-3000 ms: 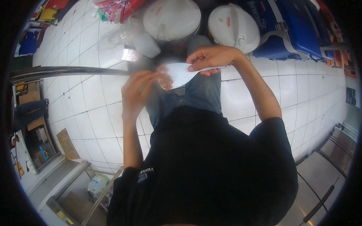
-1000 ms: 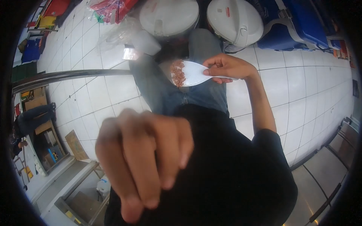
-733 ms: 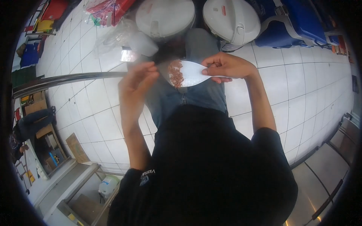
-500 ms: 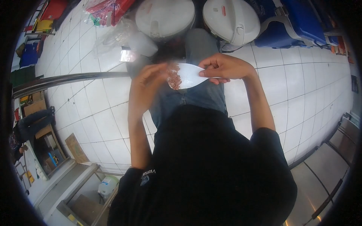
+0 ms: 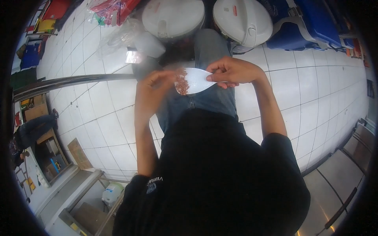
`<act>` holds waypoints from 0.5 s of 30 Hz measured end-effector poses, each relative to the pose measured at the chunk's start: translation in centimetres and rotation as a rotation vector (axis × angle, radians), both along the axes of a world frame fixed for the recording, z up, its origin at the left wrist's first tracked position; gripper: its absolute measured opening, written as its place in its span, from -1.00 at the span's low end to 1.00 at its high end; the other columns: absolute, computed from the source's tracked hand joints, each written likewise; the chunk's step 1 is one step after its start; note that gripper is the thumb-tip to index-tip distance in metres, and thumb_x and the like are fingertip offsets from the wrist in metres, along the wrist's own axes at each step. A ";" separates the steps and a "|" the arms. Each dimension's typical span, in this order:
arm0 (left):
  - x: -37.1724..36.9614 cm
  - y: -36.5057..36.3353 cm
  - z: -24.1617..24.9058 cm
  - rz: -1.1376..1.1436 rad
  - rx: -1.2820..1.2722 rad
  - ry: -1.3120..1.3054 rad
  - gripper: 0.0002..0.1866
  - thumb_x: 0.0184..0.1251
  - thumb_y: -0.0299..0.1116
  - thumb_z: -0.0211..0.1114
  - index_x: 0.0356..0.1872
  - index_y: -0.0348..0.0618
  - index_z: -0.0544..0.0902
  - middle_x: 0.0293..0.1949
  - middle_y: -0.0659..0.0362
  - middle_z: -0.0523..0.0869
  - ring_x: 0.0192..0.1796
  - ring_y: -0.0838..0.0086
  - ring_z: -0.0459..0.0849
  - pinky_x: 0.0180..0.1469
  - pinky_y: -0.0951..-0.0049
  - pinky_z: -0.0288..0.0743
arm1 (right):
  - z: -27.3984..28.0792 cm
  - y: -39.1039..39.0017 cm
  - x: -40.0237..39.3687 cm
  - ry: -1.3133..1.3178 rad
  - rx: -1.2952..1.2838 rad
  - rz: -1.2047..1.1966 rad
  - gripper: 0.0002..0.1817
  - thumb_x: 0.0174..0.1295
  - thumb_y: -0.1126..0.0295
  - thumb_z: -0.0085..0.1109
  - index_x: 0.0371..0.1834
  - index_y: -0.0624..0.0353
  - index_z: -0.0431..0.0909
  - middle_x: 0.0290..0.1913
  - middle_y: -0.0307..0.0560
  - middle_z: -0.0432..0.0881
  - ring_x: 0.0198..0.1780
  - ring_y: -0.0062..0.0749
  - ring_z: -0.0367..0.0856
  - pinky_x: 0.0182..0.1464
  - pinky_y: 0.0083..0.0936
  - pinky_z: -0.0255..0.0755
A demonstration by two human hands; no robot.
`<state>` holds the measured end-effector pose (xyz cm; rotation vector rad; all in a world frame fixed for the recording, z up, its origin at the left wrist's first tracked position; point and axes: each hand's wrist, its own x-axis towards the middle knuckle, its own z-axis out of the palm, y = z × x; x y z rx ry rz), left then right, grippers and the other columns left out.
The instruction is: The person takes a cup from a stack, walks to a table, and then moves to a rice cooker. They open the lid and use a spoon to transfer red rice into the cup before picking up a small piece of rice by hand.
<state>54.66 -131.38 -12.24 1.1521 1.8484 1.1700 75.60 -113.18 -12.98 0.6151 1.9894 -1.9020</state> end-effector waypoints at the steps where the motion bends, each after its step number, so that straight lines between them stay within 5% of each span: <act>1: 0.0 0.0 0.1 0.011 -0.017 -0.006 -0.82 0.20 -0.44 0.40 -0.19 -0.23 0.75 -0.23 0.10 0.78 -0.26 0.47 0.72 -0.23 0.47 0.49 | 0.0 0.0 0.0 -0.003 0.001 0.000 -0.70 0.42 0.19 0.11 -0.09 0.20 0.64 -0.67 -0.35 0.49 -0.73 -0.79 0.27 -0.63 -0.71 0.13; 15: 0.3 -0.4 -0.2 0.051 -0.020 -0.016 -0.83 0.20 -0.38 0.40 -0.22 -0.21 0.76 -0.28 0.13 0.79 -0.27 0.50 0.73 -0.30 0.48 0.46 | 0.1 -0.6 0.0 -0.017 0.032 0.007 -0.68 0.41 0.18 0.12 -0.06 0.22 0.64 -0.65 -0.33 0.51 -0.72 -0.79 0.30 -0.62 -0.71 0.15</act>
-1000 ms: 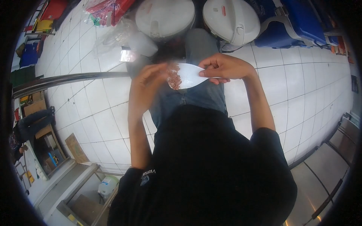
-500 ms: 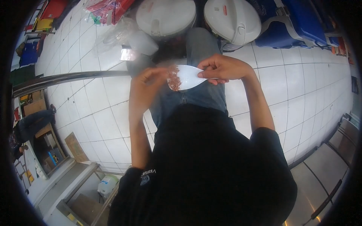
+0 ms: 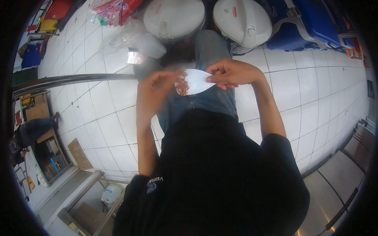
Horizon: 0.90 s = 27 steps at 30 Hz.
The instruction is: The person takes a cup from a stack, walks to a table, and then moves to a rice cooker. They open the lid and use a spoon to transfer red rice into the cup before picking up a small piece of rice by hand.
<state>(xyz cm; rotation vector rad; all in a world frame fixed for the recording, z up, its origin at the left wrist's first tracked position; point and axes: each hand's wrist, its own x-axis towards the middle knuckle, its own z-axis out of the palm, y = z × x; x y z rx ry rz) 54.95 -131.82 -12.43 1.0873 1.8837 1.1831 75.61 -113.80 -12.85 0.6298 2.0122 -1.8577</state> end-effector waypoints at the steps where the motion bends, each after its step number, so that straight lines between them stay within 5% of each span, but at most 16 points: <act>1: 0.0 0.0 -0.1 0.001 0.005 0.003 -0.82 0.20 -0.38 0.40 -0.22 -0.21 0.76 -0.28 0.13 0.79 -0.27 0.50 0.74 -0.30 0.48 0.45 | 0.0 0.0 0.0 0.000 -0.007 -0.004 -0.68 0.41 0.18 0.12 -0.06 0.22 0.64 -0.65 -0.33 0.51 -0.72 -0.79 0.30 -0.62 -0.71 0.15; 16: 0.2 -0.5 0.3 0.042 -0.027 -0.053 -0.83 0.21 -0.40 0.37 -0.23 -0.27 0.73 -0.29 0.15 0.79 -0.28 0.54 0.69 -0.25 0.52 0.47 | 0.6 -0.7 -0.4 0.017 -0.032 -0.013 -0.73 0.40 0.27 0.13 -0.07 0.26 0.62 -0.64 -0.32 0.51 -0.72 -0.78 0.28 -0.66 -0.73 0.11; 27: -0.4 -1.4 -0.2 0.102 0.046 -0.419 -0.87 0.31 -0.50 0.32 -0.17 -0.28 0.68 -0.26 0.23 0.71 -0.21 0.65 0.60 -0.09 0.61 0.46 | 0.6 -1.6 -0.1 0.061 -0.043 -0.029 -0.75 0.40 0.30 0.12 -0.07 0.26 0.62 -0.64 -0.33 0.51 -0.72 -0.79 0.26 -0.66 -0.72 0.10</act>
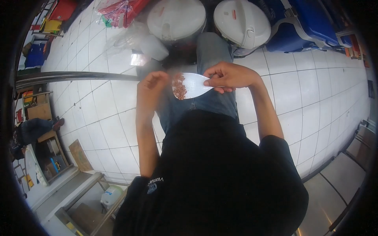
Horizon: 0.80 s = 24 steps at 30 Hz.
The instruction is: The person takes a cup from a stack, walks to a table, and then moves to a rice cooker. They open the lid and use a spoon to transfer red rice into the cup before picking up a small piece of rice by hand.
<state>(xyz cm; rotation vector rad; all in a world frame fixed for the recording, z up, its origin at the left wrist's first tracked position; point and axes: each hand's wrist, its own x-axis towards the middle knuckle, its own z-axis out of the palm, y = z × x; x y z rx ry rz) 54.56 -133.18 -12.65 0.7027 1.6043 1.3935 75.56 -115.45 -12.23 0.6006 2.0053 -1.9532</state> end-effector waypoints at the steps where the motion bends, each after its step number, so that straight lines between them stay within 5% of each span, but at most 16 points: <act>1: -0.1 0.0 0.0 0.008 0.030 -0.052 -0.87 0.31 -0.51 0.31 -0.16 -0.28 0.68 -0.25 0.22 0.70 -0.19 0.65 0.59 -0.07 0.61 0.46 | -0.1 0.0 0.0 -0.001 -0.001 -0.001 -0.75 0.40 0.30 0.12 -0.07 0.26 0.62 -0.64 -0.34 0.51 -0.72 -0.79 0.26 -0.66 -0.73 0.10; 7: 1.2 -0.6 3.3 0.045 0.308 -0.253 -0.93 0.37 -0.53 0.21 -0.19 -0.25 0.60 -0.34 0.19 0.63 -0.24 0.52 0.61 -0.11 0.50 0.49 | -0.4 -0.2 0.1 -0.020 -0.012 -0.027 -0.76 0.39 0.32 0.13 -0.06 0.26 0.63 -0.64 -0.34 0.51 -0.71 -0.79 0.27 -0.66 -0.74 0.11; 9: 1.8 -1.0 6.1 -0.084 0.478 -0.354 -0.92 0.34 -0.50 0.24 -0.21 -0.21 0.53 -0.40 0.15 0.58 -0.29 0.44 0.59 -0.09 0.28 0.53 | -0.2 -0.3 0.0 -0.032 -0.022 -0.041 -0.76 0.39 0.32 0.14 -0.06 0.25 0.63 -0.63 -0.33 0.52 -0.71 -0.79 0.28 -0.66 -0.75 0.11; 14: 5.7 -0.8 12.1 -0.546 1.095 -0.771 -0.67 -0.02 -0.65 0.48 -0.18 -0.32 0.62 -0.38 0.02 0.73 -0.37 0.34 0.69 -0.15 0.39 0.51 | -0.5 -0.2 -0.2 -0.049 -0.065 -0.040 -0.75 0.39 0.32 0.15 -0.05 0.27 0.62 -0.63 -0.33 0.53 -0.71 -0.80 0.31 -0.67 -0.76 0.12; 17: 8.8 -0.1 12.9 -0.518 1.303 -0.835 -0.76 0.13 -0.38 0.48 -0.25 -0.24 0.64 -0.36 0.06 0.75 -0.39 0.44 0.63 -0.33 0.58 0.47 | -0.5 -0.2 -0.6 -0.052 -0.041 -0.039 -0.74 0.39 0.32 0.14 -0.05 0.29 0.62 -0.63 -0.33 0.53 -0.71 -0.80 0.32 -0.67 -0.76 0.12; 24: 7.8 -2.0 14.1 -0.371 1.077 -0.821 -0.80 0.21 -0.36 0.48 -0.43 -0.27 0.65 -0.52 0.14 0.72 -0.50 0.43 0.61 -0.40 0.55 0.42 | -2.3 0.0 -0.2 -0.050 -0.031 -0.088 -0.73 0.41 0.29 0.12 -0.05 0.29 0.63 -0.64 -0.32 0.53 -0.73 -0.80 0.32 -0.69 -0.77 0.14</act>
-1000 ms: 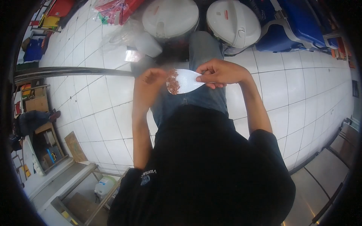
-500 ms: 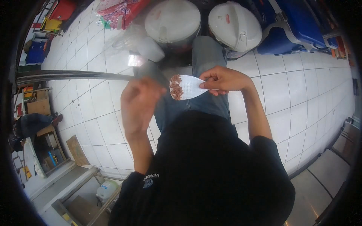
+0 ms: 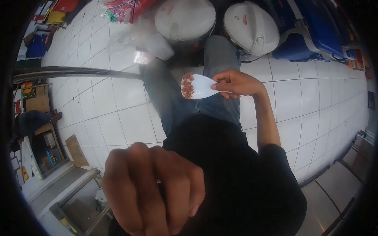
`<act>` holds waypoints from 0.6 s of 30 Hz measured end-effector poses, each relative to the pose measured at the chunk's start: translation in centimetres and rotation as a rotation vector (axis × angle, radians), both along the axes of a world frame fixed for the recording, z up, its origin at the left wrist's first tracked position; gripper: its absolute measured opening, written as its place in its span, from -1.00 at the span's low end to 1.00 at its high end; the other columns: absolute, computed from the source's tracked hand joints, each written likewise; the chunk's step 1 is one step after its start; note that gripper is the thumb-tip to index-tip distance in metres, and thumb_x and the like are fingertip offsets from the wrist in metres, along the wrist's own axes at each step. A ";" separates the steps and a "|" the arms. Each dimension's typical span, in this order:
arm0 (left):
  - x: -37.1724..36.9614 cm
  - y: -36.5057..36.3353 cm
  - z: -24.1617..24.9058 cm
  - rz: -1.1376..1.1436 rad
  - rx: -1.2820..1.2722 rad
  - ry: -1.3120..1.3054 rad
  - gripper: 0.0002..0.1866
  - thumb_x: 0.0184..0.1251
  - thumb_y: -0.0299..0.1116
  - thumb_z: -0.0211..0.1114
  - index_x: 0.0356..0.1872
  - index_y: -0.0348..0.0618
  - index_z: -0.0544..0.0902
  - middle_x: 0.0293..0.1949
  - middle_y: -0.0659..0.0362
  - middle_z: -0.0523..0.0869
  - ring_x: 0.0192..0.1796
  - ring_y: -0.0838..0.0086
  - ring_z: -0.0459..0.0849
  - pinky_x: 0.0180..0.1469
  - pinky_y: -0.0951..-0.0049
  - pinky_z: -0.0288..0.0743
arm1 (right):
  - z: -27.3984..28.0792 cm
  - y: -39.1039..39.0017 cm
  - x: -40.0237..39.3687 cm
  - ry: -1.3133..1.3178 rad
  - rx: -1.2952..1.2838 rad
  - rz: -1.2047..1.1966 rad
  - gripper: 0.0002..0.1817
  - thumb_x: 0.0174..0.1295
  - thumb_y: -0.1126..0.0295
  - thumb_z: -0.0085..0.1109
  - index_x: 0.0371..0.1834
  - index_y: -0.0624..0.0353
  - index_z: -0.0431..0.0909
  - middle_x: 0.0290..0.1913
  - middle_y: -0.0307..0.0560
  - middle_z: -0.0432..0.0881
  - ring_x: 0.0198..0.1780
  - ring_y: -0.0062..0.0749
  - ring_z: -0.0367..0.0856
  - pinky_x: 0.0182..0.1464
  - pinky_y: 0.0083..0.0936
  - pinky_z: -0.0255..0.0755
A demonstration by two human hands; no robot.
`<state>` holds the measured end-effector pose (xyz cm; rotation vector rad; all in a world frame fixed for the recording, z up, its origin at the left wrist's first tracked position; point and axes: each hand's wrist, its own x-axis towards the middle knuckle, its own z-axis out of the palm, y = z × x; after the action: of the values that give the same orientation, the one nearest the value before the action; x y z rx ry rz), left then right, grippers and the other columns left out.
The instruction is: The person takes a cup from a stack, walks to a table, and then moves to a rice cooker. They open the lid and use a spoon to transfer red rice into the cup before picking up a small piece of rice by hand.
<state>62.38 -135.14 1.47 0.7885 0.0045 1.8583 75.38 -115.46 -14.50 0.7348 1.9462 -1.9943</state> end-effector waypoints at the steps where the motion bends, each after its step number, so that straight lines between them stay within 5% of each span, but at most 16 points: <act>1: -0.1 0.0 -0.1 0.008 -0.005 0.009 -0.78 0.22 -0.33 0.47 -0.45 -0.26 0.65 -0.53 0.15 0.71 -0.51 0.44 0.60 -0.40 0.57 0.42 | -0.3 0.1 0.1 -0.004 0.002 -0.005 -0.72 0.41 0.25 0.12 -0.08 0.26 0.63 -0.63 -0.32 0.54 -0.71 -0.79 0.35 -0.67 -0.76 0.15; 6: 0.3 0.6 -1.2 -0.077 0.121 -0.068 -0.72 0.16 -0.34 0.50 -0.23 -0.25 0.61 -0.38 0.06 0.76 -0.34 0.44 0.59 -0.29 0.56 0.45 | -1.7 0.4 0.4 -0.021 -0.012 -0.037 -0.72 0.41 0.20 0.12 -0.12 0.21 0.63 -0.62 -0.34 0.53 -0.68 -0.78 0.38 -0.65 -0.76 0.17; 9: 0.2 3.7 -3.5 -0.023 0.470 -0.020 -0.74 0.17 -0.35 0.48 -0.21 -0.24 0.64 -0.31 0.03 0.78 -0.26 0.44 0.57 -0.27 0.56 0.45 | -2.3 0.4 0.6 -0.025 -0.009 -0.067 -0.73 0.42 0.22 0.11 -0.11 0.21 0.62 -0.62 -0.35 0.52 -0.68 -0.79 0.37 -0.66 -0.77 0.16; 11: -0.3 3.7 -4.3 -0.002 0.432 0.021 -0.73 0.13 -0.35 0.51 -0.22 -0.22 0.64 -0.35 0.06 0.77 -0.28 0.41 0.59 -0.22 0.50 0.46 | -2.6 0.3 0.8 -0.025 -0.007 -0.095 -0.75 0.42 0.23 0.10 -0.12 0.20 0.61 -0.62 -0.36 0.51 -0.69 -0.80 0.36 -0.67 -0.77 0.15; 14: -3.7 1.3 -5.3 0.028 0.013 0.113 -0.58 0.00 -0.37 0.60 -0.19 -0.17 0.55 -0.44 0.11 0.75 -0.32 0.36 0.66 -0.12 0.37 0.49 | -3.2 0.5 0.8 -0.013 -0.023 -0.135 -0.76 0.43 0.23 0.10 -0.15 0.20 0.59 -0.61 -0.35 0.51 -0.69 -0.80 0.36 -0.67 -0.77 0.15; 17: -6.9 0.9 -10.2 0.327 -0.485 0.268 -0.65 0.10 -0.56 0.50 -0.22 -0.13 0.47 -0.33 0.11 0.66 -0.25 0.42 0.66 -0.02 0.42 0.55 | -3.4 0.6 0.8 0.006 -0.051 -0.170 -0.76 0.43 0.23 0.09 -0.16 0.20 0.58 -0.61 -0.34 0.51 -0.68 -0.80 0.36 -0.67 -0.77 0.16; 18: -8.0 0.8 -12.6 0.484 -0.831 0.507 -0.71 0.16 -0.58 0.44 -0.20 -0.15 0.49 -0.28 0.14 0.64 -0.23 0.52 0.64 -0.07 0.52 0.53 | -3.6 0.6 0.8 0.012 -0.064 -0.181 -0.76 0.43 0.23 0.09 -0.17 0.20 0.58 -0.61 -0.34 0.51 -0.68 -0.80 0.36 -0.67 -0.76 0.16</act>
<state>54.35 -134.31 -11.14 0.6561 1.2967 1.7884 76.20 -114.88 -18.09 0.9140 1.8726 -2.1574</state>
